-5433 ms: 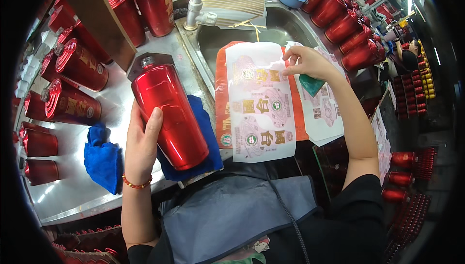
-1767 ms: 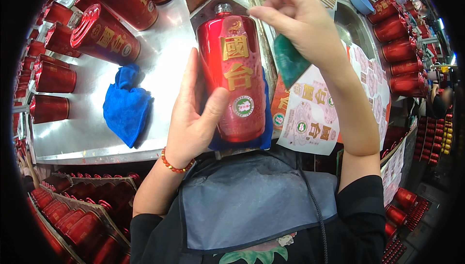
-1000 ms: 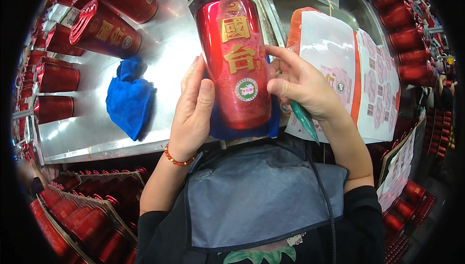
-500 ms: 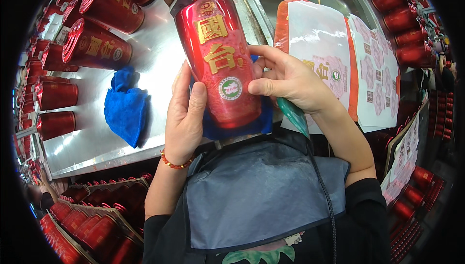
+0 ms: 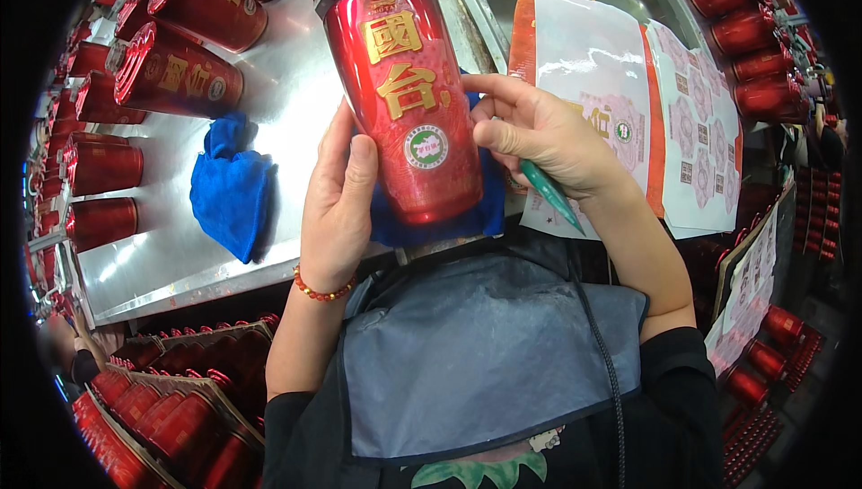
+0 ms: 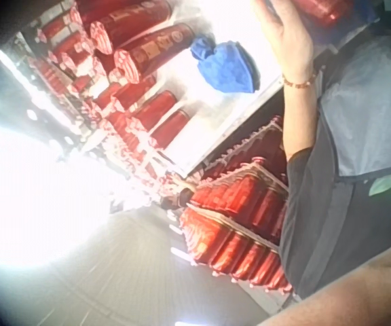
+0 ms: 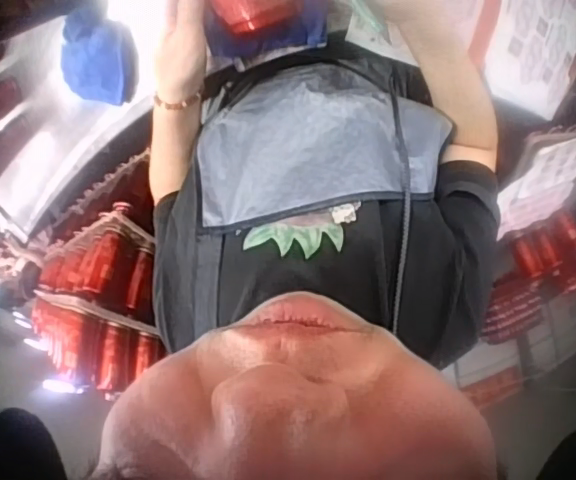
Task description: The person picks up a red cylindrical container, wipes it with a green cloth, and applies a printed label to its surface. They smooth the label, rotate the container to check alignment, and repeat the process on additional containers.
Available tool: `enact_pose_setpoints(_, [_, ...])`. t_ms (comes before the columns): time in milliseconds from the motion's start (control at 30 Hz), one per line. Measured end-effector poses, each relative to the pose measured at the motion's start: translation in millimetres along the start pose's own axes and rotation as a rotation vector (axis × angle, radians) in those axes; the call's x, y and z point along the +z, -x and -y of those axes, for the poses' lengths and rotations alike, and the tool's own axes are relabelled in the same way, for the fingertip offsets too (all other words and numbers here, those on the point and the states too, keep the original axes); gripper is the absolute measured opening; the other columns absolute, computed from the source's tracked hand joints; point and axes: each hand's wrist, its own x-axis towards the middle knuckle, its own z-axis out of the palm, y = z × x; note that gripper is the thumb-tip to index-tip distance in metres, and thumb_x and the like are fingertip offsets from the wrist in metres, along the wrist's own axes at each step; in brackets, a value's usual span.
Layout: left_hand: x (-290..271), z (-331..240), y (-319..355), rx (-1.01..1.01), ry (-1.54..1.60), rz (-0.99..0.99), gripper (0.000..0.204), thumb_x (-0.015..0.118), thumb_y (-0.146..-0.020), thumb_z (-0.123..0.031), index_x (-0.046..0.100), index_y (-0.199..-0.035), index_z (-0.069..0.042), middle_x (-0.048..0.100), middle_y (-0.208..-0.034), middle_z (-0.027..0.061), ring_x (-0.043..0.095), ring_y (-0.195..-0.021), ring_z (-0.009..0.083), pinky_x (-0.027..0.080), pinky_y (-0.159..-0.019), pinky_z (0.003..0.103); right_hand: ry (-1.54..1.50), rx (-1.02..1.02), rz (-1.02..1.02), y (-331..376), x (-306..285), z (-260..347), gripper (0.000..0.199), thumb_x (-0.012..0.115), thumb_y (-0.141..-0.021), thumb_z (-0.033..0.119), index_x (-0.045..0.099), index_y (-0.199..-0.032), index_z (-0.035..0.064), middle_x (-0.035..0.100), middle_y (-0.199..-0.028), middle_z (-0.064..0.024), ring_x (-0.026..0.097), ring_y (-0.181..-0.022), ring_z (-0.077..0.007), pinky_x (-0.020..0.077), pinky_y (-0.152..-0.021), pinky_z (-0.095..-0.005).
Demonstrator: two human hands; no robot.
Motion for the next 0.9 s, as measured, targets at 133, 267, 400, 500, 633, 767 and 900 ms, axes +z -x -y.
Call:
enact_pose_setpoints(133, [1.5, -2.2, -0.8, 0.007, 0.05, 0.018, 0.062, 0.05, -0.111, -0.034, 0.033, -0.159, 0.002, 0.05, -0.152, 0.0121, 0.049, -0.138, 0.0183, 0.041, -0.114, 0.034, 0.032, -0.006, 0.03, 1.4, -1.3, -2.2, 0.073, 0.087, -0.086, 0.019, 0.05, -0.145, -0.005, 0.057, -0.084, 0.0019, 0.056, -0.075, -0.0053, 0.0442, -0.067, -0.0194])
enact_pose_setpoints(267, [4.2, -1.9, 0.3, 0.01, 0.047, 0.003, 0.064, 0.053, -0.111, -0.032, 0.032, -0.16, 0.002, 0.05, -0.153, 0.0125, 0.049, -0.138, 0.0186, 0.041, -0.115, 0.035, 0.079, -0.032, 0.045, 2.0, 0.2, -5.1, 0.075, 0.087, -0.085, 0.015, 0.048, -0.146, -0.0061, 0.057, -0.09, 0.0009, 0.058, -0.078, -0.0055, 0.0459, -0.069, -0.0194])
enact_pose_setpoints(400, [4.4, -2.1, 0.2, 0.017, 0.06, 0.005, 0.064, 0.054, -0.11, -0.031, 0.031, -0.16, 0.002, 0.049, -0.153, 0.0126, 0.049, -0.138, 0.0187, 0.041, -0.115, 0.035, 0.056, -0.023, 0.058, 1.4, -0.6, -6.0, 0.077, 0.089, -0.083, 0.012, 0.048, -0.146, -0.006, 0.057, -0.095, 0.0, 0.06, -0.082, -0.0061, 0.0477, -0.073, -0.0196])
enact_pose_setpoints(500, [3.8, -2.4, -0.5, 0.024, 0.066, 0.019, 0.063, 0.054, -0.11, -0.03, 0.032, -0.16, 0.002, 0.05, -0.152, 0.0124, 0.05, -0.138, 0.0184, 0.042, -0.115, 0.035, 0.065, -0.035, 0.058, 0.5, -2.2, -7.9, 0.079, 0.089, -0.082, 0.012, 0.047, -0.146, -0.0058, 0.057, -0.095, 0.0001, 0.06, -0.082, -0.0065, 0.0481, -0.073, -0.0198])
enact_pose_setpoints(633, [2.8, -2.3, -0.2, 0.011, 0.082, 0.027, 0.062, 0.053, -0.11, -0.03, 0.032, -0.159, 0.002, 0.052, -0.151, 0.012, 0.051, -0.137, 0.0181, 0.042, -0.114, 0.034, 0.077, -0.02, 0.053, 1.3, -0.7, -5.0, 0.081, 0.09, -0.081, 0.012, 0.047, -0.147, -0.0056, 0.057, -0.095, 0.0, 0.06, -0.083, -0.0064, 0.0483, -0.074, -0.0199])
enact_pose_setpoints(767, [3.7, -3.2, -1.0, 0.005, 0.089, 0.027, 0.062, 0.053, -0.111, -0.029, 0.032, -0.16, 0.001, 0.052, -0.151, 0.0118, 0.051, -0.136, 0.018, 0.043, -0.114, 0.034, 0.093, -0.03, 0.056, 0.6, -1.8, -4.3, 0.08, 0.09, -0.081, 0.014, 0.048, -0.146, -0.0057, 0.058, -0.094, 0.0002, 0.06, -0.082, -0.0062, 0.0481, -0.073, -0.0198])
enact_pose_setpoints(900, [3.7, -1.1, -0.2, 0.0, 0.082, 0.013, 0.063, 0.054, -0.11, -0.03, 0.031, -0.16, 0.001, 0.048, -0.154, 0.0129, 0.048, -0.139, 0.0186, 0.041, -0.115, 0.035, 0.054, 0.003, 0.071, 0.1, -5.2, -1.3, 0.08, 0.085, -0.086, 0.013, 0.041, -0.151, -0.0038, 0.059, -0.096, 0.0002, 0.062, -0.081, -0.0046, 0.0488, -0.063, -0.0177])
